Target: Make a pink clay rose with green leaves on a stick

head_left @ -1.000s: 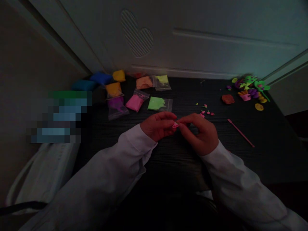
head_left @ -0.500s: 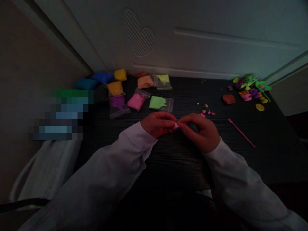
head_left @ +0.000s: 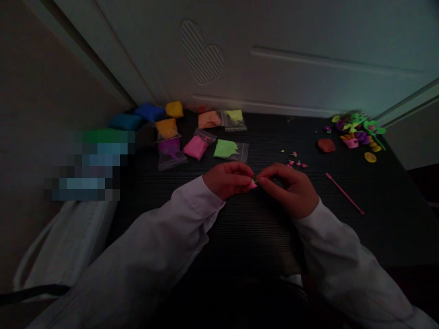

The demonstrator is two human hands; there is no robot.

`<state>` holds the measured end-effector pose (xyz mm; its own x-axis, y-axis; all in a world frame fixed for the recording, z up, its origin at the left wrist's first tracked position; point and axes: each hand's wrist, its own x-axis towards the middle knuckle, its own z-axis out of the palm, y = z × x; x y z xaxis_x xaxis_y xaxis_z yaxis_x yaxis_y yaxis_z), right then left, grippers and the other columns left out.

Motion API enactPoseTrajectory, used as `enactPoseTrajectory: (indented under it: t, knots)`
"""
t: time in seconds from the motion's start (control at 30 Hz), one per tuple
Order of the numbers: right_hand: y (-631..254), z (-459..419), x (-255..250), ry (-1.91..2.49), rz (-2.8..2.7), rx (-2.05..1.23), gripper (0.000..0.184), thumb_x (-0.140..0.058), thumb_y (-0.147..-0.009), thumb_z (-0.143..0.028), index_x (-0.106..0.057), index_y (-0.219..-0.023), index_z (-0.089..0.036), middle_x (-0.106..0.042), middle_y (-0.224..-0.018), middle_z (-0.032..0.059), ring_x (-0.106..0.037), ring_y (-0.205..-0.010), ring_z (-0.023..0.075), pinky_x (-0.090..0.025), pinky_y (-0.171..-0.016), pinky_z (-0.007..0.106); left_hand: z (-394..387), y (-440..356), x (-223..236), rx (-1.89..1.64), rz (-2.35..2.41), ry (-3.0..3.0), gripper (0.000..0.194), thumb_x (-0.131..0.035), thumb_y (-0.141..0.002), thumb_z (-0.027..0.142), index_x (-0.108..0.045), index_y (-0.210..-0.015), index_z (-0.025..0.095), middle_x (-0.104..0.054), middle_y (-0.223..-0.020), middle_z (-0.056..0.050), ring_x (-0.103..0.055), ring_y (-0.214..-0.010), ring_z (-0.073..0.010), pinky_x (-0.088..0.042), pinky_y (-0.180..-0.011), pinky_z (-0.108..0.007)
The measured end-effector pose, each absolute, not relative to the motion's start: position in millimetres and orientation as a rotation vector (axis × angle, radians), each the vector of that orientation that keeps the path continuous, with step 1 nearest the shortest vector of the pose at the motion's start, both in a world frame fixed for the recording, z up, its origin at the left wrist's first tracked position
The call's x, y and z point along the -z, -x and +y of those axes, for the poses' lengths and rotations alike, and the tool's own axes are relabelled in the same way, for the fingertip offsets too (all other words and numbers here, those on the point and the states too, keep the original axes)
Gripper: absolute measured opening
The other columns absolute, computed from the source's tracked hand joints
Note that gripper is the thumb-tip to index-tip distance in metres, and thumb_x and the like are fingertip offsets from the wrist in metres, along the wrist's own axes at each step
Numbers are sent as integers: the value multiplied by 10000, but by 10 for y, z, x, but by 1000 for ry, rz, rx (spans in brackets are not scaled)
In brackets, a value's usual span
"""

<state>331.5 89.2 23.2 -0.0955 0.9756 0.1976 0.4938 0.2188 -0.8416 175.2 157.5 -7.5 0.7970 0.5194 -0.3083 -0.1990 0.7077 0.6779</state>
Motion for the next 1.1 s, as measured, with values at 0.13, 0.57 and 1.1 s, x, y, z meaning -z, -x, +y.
enactPoseTrajectory:
  t: [0.13,0.57,1.1]
  knots:
    - [-3309,885,-232,1408,-1674,-854,120,-515,-723,-269,-570,-765,-171,-584,-728,14,-526,-678,118,-412,-635,270,1571,-1754,69,-407,496,-693,162,-644,-562,81,-562,-698,118,-626,-596,-6,-582,-578,-84,-432,-579,-199]
    - [-3337,913,-229,1294,-1705,-948,106,-537,-710,-255,-589,-763,-180,-581,-763,17,-530,-713,116,-415,-654,268,1566,-1760,79,-402,446,-714,178,-643,-553,72,-524,-677,120,-617,-591,9,-578,-571,-75,-429,-568,-184]
    - [-3329,902,-250,1322,-1733,-985,115,-516,-727,-252,-576,-783,-172,-572,-773,19,-522,-719,116,-408,-655,268,1571,-1768,123,-399,410,-749,159,-630,-571,67,-515,-667,119,-616,-604,6,-576,-582,-73,-423,-576,-183]
